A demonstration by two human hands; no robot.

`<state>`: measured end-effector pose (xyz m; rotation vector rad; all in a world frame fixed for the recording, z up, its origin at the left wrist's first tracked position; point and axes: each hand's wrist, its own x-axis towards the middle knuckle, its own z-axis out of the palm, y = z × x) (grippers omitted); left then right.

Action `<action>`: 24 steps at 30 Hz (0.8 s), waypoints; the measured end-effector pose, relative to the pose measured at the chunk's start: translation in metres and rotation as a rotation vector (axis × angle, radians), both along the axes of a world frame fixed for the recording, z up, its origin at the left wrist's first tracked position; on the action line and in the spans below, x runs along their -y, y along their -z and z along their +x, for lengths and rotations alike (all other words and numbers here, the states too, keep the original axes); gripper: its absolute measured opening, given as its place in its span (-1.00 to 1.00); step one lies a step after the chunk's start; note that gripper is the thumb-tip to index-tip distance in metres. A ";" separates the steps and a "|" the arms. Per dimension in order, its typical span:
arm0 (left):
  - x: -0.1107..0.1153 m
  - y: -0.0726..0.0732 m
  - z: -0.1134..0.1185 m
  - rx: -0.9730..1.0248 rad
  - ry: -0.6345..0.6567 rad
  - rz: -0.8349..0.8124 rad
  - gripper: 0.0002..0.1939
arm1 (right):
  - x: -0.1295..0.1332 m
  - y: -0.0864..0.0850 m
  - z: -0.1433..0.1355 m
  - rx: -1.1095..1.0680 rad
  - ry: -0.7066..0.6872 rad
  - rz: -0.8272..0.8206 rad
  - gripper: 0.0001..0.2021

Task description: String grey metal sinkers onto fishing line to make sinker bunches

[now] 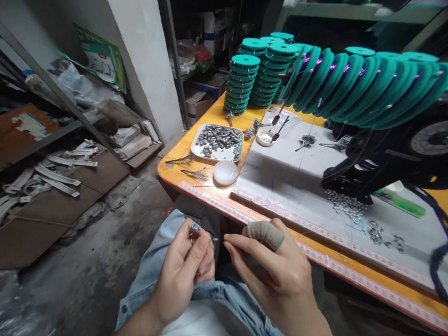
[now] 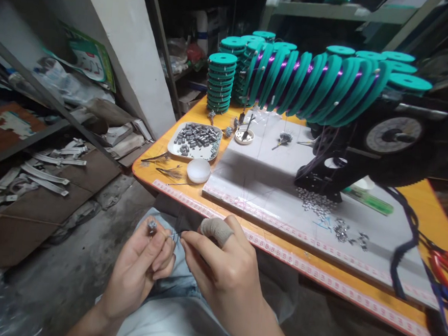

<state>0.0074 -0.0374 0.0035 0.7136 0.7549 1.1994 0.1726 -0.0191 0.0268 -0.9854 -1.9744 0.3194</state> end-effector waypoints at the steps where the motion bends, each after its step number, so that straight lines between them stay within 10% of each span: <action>1: 0.000 0.000 0.000 -0.002 0.000 0.001 -0.73 | 0.000 0.000 0.000 0.003 0.003 0.002 -0.83; 24: 0.001 -0.001 0.007 0.024 0.062 -0.038 -0.74 | -0.007 -0.003 0.003 -0.208 -0.116 -0.212 -0.78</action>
